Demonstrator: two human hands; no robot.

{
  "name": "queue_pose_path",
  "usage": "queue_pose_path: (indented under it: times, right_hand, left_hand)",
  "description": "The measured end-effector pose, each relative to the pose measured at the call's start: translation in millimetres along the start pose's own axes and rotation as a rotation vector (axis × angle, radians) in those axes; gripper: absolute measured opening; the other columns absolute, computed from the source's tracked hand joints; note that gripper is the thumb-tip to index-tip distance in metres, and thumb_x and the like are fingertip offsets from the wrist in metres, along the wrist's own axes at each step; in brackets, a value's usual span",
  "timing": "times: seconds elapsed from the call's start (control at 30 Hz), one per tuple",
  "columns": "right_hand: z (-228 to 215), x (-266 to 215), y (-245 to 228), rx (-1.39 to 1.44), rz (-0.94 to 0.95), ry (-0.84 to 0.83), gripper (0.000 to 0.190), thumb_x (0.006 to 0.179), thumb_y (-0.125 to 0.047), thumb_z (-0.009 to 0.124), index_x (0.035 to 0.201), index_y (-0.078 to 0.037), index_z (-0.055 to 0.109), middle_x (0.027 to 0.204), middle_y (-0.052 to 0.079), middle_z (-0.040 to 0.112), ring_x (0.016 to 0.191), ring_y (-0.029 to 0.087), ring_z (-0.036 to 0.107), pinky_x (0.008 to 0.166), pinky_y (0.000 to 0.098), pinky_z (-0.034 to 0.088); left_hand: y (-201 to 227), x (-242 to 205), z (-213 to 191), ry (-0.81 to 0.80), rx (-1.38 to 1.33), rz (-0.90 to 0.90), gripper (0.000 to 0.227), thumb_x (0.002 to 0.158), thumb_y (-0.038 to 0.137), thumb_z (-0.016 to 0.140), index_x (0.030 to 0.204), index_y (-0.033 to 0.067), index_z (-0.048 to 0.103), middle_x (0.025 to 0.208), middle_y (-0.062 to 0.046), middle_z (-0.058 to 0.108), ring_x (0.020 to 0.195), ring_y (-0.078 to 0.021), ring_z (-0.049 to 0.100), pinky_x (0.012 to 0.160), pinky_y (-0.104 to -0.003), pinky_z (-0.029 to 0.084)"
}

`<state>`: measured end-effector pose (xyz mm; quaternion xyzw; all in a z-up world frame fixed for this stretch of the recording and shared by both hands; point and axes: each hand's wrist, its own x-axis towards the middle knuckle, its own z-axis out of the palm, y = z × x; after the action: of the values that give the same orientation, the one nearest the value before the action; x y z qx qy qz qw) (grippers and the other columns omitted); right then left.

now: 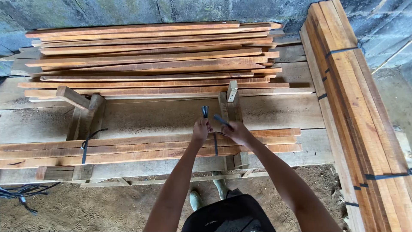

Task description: Organizing and bundling wooden stakes using plastic ties at a workbench.

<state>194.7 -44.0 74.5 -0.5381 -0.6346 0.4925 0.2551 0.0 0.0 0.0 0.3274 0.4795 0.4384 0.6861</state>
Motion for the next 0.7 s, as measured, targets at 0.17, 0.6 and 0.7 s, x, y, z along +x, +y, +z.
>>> queue_pose_path:
  times: [0.17,0.6,0.7]
  right_hand:
    - [-3,-11,-36,-0.131,-0.114,-0.166,0.014,0.096,-0.011,0.065,0.093,0.002,0.07,0.077,0.02,0.068,0.064,0.036,0.068,0.056,0.0447,0.053]
    - [6,-1,-42,-0.531,-0.016,-0.361,0.03,0.101,-0.014,0.054,0.117,0.002,0.074,0.092,0.019,0.071,0.075,0.033,0.07,0.065,0.0448,0.058]
    - [10,9,1,-0.453,-0.033,-0.37,0.033,0.103,-0.015,0.054,0.123,0.006,0.07,0.095,0.024,0.07,0.08,0.043,0.07,0.067,0.0515,0.06]
  left_hand:
    - [-8,8,5,0.104,-0.071,-0.014,0.023,0.098,0.015,0.05,0.077,0.0073,0.046,0.067,-0.005,0.037,0.058,-0.0169,0.038,0.06,-0.039,0.044]
    - [2,-33,-5,0.089,0.802,0.161,0.046,0.113,0.039,0.033,0.11,0.005,0.064,0.085,-0.018,0.071,0.073,-0.0298,0.071,0.071,-0.055,0.057]
    - [81,-96,25,-0.021,0.975,-0.053,0.036,0.112,0.033,0.041,0.115,0.0057,0.064,0.096,-0.01,0.072,0.093,-0.0151,0.071,0.096,-0.038,0.056]
